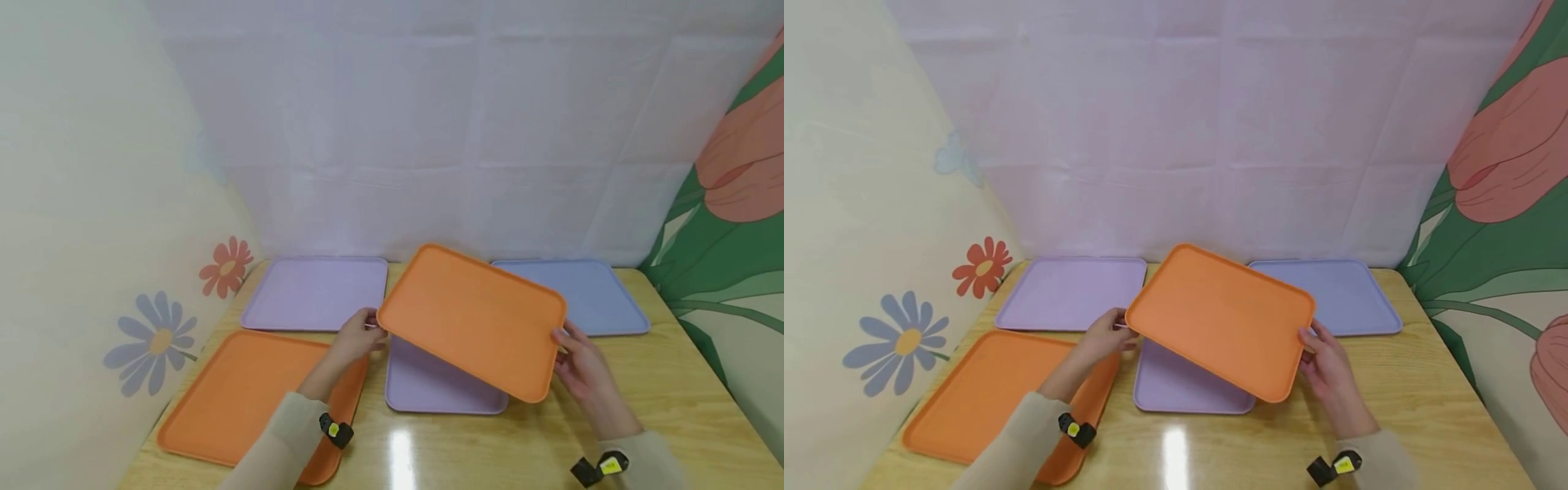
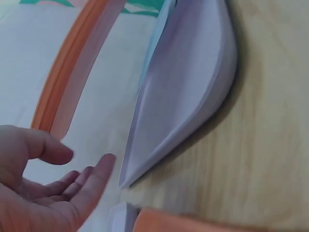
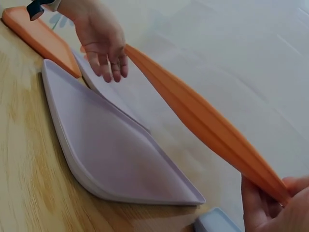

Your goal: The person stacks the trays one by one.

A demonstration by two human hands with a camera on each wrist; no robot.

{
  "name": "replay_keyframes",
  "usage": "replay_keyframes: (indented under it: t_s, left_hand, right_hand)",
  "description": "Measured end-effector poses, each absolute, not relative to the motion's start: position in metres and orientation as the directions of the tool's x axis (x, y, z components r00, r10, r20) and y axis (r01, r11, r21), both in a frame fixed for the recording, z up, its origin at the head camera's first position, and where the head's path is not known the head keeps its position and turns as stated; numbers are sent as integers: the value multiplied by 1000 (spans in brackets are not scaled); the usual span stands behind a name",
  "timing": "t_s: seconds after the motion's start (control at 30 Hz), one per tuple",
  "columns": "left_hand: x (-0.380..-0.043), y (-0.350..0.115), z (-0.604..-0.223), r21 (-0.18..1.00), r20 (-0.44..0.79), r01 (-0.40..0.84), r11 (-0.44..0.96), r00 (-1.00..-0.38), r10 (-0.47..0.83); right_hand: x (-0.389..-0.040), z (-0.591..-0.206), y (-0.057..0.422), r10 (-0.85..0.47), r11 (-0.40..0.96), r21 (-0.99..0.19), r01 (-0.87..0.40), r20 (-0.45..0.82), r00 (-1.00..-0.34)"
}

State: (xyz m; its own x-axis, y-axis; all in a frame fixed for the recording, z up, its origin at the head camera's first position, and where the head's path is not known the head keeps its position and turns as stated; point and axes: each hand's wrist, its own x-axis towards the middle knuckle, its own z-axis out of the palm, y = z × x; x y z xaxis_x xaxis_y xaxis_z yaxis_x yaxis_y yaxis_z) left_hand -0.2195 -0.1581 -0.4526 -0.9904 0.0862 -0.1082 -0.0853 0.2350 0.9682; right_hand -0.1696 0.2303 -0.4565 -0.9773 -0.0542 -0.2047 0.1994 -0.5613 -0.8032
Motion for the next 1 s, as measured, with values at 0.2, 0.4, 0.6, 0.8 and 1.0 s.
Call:
replay_keyframes:
  t_s: [0.2, 0.4, 0.6, 0.8, 1.0]
  left_hand:
    - [-210, -141, -455, 999, -54, -54, -4, -998, 28]
    - [-202, -125, -456, 989, -67, -72, -128, -997, 42]
    - [-201, -116, -458, 984, -44, -48, -169, -999, 32]
    - [-201, -109, -454, 955, -39, -42, -292, -999, 16]
    - [-206, -108, -451, 951, -74, -64, -303, -997, -21]
  right_hand:
    - [-170, -454, 211, 7, -577, -796, 181, -226, -974]
    - [-170, -454, 196, 78, -590, -787, 183, -280, -957]
    - [-170, -454, 181, 104, -603, -778, 179, -299, -948]
    - [-165, -453, 165, 122, -624, -766, 154, -290, -949]
    - [-162, -454, 153, 135, -670, -734, 116, -275, -952]
